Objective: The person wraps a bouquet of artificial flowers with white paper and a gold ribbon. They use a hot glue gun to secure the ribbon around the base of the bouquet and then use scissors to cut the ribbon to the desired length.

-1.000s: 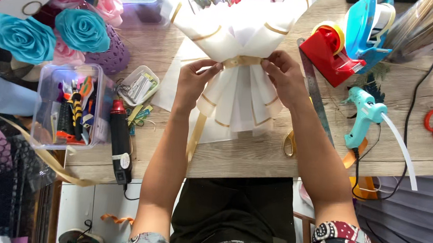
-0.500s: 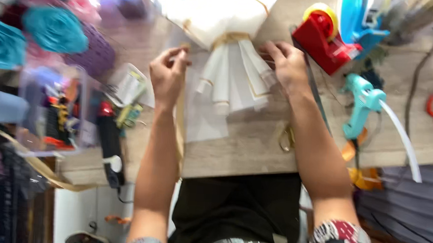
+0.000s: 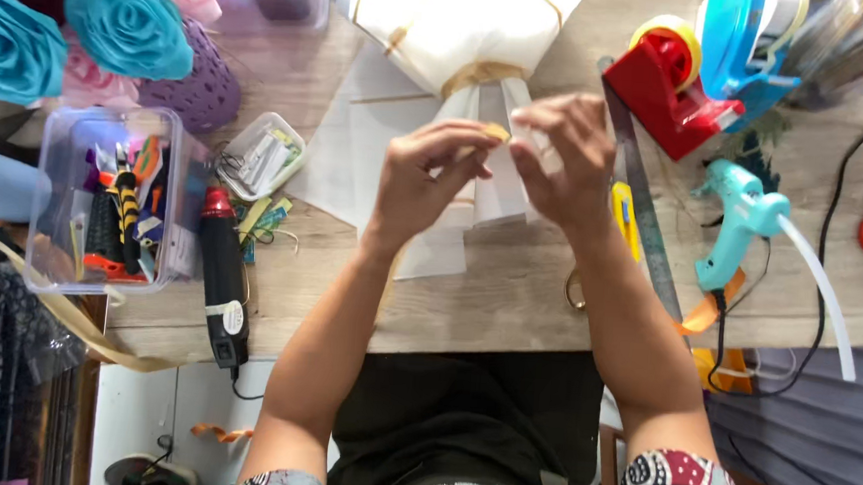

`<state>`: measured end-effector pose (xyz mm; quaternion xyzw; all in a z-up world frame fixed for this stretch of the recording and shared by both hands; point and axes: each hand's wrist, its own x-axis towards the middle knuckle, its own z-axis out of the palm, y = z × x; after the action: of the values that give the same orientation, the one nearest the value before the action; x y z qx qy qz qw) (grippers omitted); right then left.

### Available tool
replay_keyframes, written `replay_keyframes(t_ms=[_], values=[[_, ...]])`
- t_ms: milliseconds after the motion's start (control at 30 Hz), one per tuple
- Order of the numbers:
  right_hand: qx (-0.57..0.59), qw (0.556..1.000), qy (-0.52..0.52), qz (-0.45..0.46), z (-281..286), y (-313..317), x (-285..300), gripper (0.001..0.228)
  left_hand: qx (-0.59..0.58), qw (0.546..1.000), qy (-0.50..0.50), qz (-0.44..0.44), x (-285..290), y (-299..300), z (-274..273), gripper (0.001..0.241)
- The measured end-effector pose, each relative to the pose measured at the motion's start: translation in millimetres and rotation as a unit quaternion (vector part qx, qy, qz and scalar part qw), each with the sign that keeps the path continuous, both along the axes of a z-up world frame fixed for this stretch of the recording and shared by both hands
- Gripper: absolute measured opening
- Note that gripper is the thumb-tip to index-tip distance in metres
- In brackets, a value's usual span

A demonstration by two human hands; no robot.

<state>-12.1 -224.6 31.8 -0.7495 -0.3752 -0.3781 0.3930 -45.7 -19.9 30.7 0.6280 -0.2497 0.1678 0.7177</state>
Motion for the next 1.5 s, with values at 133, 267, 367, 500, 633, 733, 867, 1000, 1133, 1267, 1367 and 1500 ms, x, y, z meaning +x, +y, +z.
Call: replay_keyframes(t_ms=[133,267,367,500,633,733,867,1000,1133,1267,1367,1500], values=[[0.005,1.0,-0.009,0.009,2.4,8.6,-4.2,0.025,0.017,1.0,-0.009,0.009,0.3,4.0,-4.4,0.012],[0.013,1.0,-0.011,0.018,5.0,13.8,-2.9,0.013,0.026,0.999,-0.015,0.01,1.7,6.0,-1.7,0.012],[0.016,0.999,-0.011,0.025,2.3,14.6,-4.3,0.006,0.036,0.999,-0.006,0.003,-0.1,7.2,-1.7,0.012],[0.024,1.0,-0.015,0.0,-0.2,12.6,-4.7,0.001,0.048,0.998,0.027,-0.013,-1.4,9.7,-3.3,0.015],[0.037,0.996,-0.015,-0.08,-3.7,-2.1,1.0,0.006,0.016,0.99,0.119,-0.069,-6.5,15.5,4.1,0.037],[0.058,0.991,0.037,-0.116,-2.0,-7.7,0.2,0.016,0.003,0.974,0.187,-0.126,-7.4,23.0,6.9,0.041],[0.079,0.984,0.162,-0.001,3.1,-0.1,-6.4,0.039,0.025,0.979,0.176,-0.102,-7.1,24.2,13.3,0.039],[0.083,0.983,0.158,0.033,-6.1,13.1,-7.8,0.021,0.05,0.977,0.182,-0.096,-6.6,21.2,14.3,0.037],[0.089,0.994,0.06,-0.003,3.1,12.2,-9.6,0.021,0.087,0.981,0.15,-0.089,-14.5,15.0,20.8,0.036],[0.085,0.988,-0.005,-0.133,12.1,-12.5,4.9,0.016,0.236,0.963,0.104,-0.082,-23.7,4.1,49.4,0.024],[0.139,0.966,-0.033,-0.216,1.3,-29.4,10.3,0.023,0.283,0.946,0.111,-0.114,-40.5,2.3,65.2,0.009],[0.202,0.948,-0.07,-0.238,30.4,-26.8,-3.5,0.024,0.307,0.949,0.078,-0.004,-23.2,-3.2,41.3,0.003]])
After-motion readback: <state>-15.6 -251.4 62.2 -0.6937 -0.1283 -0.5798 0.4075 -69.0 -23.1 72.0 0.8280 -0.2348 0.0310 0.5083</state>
